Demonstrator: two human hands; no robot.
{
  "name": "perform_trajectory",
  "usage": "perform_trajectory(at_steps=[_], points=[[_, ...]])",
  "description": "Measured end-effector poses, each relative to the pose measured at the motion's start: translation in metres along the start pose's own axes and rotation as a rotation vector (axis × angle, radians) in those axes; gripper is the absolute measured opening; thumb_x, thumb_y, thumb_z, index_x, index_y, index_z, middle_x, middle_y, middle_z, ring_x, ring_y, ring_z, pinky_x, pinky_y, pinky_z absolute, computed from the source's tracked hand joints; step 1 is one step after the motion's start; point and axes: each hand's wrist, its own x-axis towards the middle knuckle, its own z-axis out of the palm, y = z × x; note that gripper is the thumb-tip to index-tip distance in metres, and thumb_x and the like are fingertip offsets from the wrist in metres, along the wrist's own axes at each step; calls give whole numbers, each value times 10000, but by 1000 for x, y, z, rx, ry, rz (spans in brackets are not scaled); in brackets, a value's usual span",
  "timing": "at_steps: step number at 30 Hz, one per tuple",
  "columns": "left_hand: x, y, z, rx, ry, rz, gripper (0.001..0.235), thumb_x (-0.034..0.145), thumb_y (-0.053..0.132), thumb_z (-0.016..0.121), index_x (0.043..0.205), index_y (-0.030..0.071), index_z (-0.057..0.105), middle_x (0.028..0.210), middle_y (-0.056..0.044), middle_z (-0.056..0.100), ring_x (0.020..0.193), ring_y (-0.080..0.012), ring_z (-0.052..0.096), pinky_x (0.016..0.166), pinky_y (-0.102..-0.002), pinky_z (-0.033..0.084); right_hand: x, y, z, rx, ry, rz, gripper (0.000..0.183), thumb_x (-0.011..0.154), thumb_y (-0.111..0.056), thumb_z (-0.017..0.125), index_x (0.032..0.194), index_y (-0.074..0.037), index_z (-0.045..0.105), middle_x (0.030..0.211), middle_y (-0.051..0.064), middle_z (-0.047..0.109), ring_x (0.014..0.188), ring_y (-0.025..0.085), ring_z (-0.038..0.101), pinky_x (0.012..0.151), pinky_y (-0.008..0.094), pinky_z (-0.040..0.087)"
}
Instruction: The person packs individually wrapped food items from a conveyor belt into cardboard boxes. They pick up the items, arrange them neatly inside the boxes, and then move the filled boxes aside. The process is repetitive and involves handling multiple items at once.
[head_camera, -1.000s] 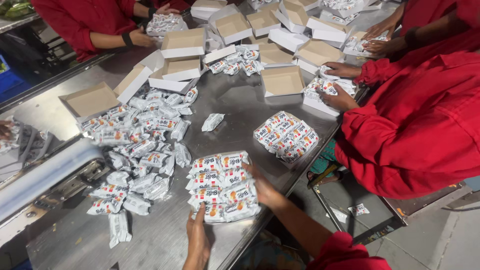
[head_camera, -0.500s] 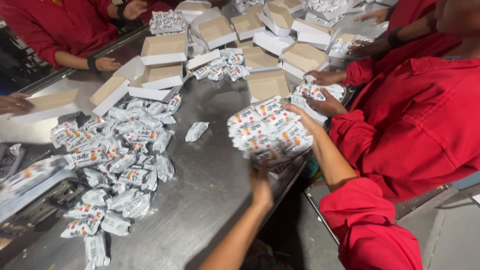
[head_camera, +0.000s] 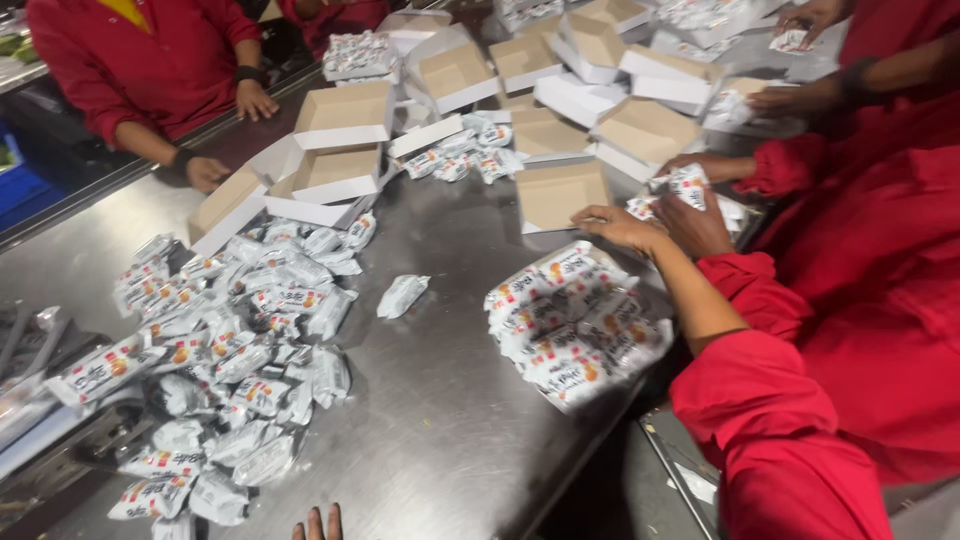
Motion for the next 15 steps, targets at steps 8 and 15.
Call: perform_trajectory(at_steps=[8,15], points=[[41,23,-84,299,-1274,-370,926,876,807,387,1633,312,185,1725,-72,144,1545,-312,130,1174,-663,121,54,62,16,-853,-57,174,389,1059,-228,442,1422,-238,582,1604,60,415,1504,278,338,1196,759,37],[68,38,-121,96,-1154,-378,883,940,757,288,1621,235,79,1688,-100,56,1548,-329,14,1176,-660,26,21,4,-34,-429,403,-211,281,1036,43,619,1148,-122,817,941,133,747,794,257,664,728,389,535]])
